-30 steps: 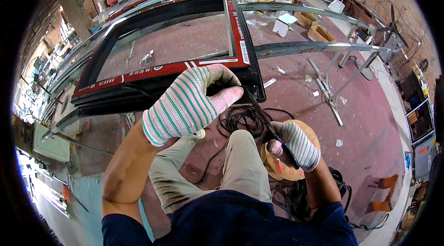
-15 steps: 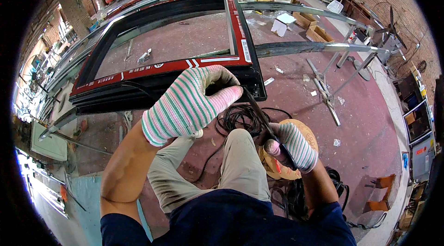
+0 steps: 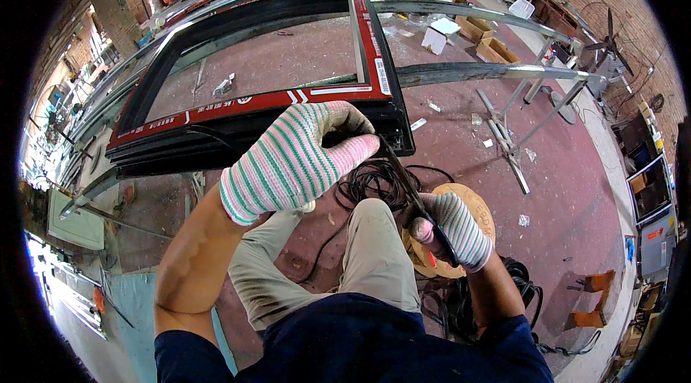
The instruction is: The person installs a black rubber seal into the groove of a red and black window frame. They use shears to cut the seal to length and press it into place along the frame edges.
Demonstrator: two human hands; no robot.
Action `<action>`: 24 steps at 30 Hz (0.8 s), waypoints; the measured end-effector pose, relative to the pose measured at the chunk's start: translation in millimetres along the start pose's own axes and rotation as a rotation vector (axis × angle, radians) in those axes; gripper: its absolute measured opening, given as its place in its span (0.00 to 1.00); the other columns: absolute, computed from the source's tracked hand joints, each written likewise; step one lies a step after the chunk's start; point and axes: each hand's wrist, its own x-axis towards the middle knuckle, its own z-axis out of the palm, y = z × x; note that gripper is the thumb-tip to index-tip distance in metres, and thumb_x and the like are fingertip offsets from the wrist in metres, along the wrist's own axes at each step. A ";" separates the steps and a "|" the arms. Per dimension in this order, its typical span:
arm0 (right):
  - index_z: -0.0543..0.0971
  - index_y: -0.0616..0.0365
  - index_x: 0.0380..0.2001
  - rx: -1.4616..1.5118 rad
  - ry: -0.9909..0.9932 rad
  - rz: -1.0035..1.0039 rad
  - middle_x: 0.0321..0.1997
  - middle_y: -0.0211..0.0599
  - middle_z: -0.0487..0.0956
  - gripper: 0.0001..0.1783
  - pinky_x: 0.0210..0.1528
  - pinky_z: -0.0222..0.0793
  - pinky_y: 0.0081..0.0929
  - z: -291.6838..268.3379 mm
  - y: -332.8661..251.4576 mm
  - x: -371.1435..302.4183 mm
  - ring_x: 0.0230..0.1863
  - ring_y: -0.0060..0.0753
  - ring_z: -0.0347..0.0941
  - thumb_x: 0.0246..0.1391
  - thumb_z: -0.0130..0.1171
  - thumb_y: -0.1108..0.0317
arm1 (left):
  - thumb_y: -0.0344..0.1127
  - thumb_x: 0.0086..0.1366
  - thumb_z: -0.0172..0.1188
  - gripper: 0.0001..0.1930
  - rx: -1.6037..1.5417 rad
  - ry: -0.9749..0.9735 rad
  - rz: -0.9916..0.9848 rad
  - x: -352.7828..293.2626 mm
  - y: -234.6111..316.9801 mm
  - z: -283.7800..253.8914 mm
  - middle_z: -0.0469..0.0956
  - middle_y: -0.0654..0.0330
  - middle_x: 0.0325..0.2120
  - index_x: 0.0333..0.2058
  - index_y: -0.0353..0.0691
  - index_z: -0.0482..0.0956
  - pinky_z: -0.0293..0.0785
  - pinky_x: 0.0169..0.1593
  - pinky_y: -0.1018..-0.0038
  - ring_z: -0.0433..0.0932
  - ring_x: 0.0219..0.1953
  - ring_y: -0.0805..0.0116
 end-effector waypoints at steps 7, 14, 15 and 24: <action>0.76 0.61 0.28 -0.007 -0.004 0.011 0.16 0.39 0.67 0.33 0.23 0.62 0.34 1.5 -4.0 -2.5 0.21 0.27 0.57 0.57 0.63 0.36 | 0.34 0.68 0.62 0.10 0.009 -0.033 -0.038 0.3 2.9 -2.6 0.81 0.63 0.32 0.41 0.32 0.82 0.76 0.46 0.76 0.77 0.37 0.79; 0.77 0.61 0.28 0.008 -0.008 0.039 0.18 0.36 0.70 0.30 0.26 0.63 0.32 8.8 3.7 -7.5 0.23 0.26 0.61 0.56 0.64 0.39 | 0.32 0.68 0.62 0.09 -0.010 -0.053 -0.055 -2.6 0.6 -2.9 0.82 0.63 0.33 0.42 0.32 0.81 0.76 0.48 0.76 0.77 0.38 0.78; 0.79 0.61 0.30 -0.041 -0.031 0.062 0.21 0.35 0.74 0.26 0.29 0.66 0.30 7.1 0.0 -7.6 0.25 0.25 0.66 0.59 0.63 0.45 | 0.32 0.68 0.62 0.09 0.008 -0.050 -0.052 -2.9 1.3 -3.2 0.82 0.63 0.33 0.42 0.32 0.81 0.76 0.48 0.76 0.77 0.38 0.78; 0.82 0.61 0.31 0.064 0.048 0.194 0.27 0.31 0.80 0.13 0.32 0.68 0.27 16.4 -0.4 -14.1 0.28 0.21 0.72 0.56 0.65 0.61 | 0.32 0.68 0.61 0.09 0.069 -0.037 0.006 -0.6 -3.3 0.5 0.82 0.62 0.32 0.42 0.32 0.81 0.76 0.47 0.75 0.77 0.37 0.77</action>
